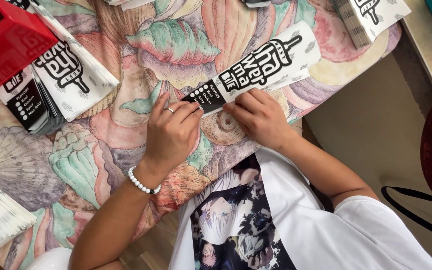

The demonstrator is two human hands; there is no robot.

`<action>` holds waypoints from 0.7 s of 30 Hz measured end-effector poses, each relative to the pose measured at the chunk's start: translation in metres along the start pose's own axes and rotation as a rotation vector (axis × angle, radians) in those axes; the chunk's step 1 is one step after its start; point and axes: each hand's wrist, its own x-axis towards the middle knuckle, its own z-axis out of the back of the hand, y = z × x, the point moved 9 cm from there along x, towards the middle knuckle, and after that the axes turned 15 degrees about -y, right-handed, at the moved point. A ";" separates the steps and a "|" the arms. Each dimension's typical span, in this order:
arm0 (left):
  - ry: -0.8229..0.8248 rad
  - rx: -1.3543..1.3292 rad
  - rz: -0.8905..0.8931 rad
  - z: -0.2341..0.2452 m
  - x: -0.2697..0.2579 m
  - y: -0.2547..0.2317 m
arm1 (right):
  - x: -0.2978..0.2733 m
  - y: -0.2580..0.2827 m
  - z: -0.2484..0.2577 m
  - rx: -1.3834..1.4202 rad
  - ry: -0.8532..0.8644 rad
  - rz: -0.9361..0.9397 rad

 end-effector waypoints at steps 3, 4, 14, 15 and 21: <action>0.012 0.011 -0.030 0.007 0.007 -0.010 | 0.009 -0.002 -0.001 0.023 0.009 -0.050; 0.013 0.012 -0.028 0.007 0.009 -0.010 | 0.008 -0.002 -0.001 0.024 0.010 -0.051; -0.001 -0.021 0.010 0.006 0.004 -0.004 | 0.017 -0.001 0.006 0.049 -0.058 -0.011; -0.007 -0.037 0.038 0.007 0.004 -0.002 | 0.021 0.001 0.007 0.056 -0.060 0.001; -0.026 -0.065 0.064 0.006 0.001 0.003 | 0.000 -0.004 -0.004 0.092 -0.083 0.010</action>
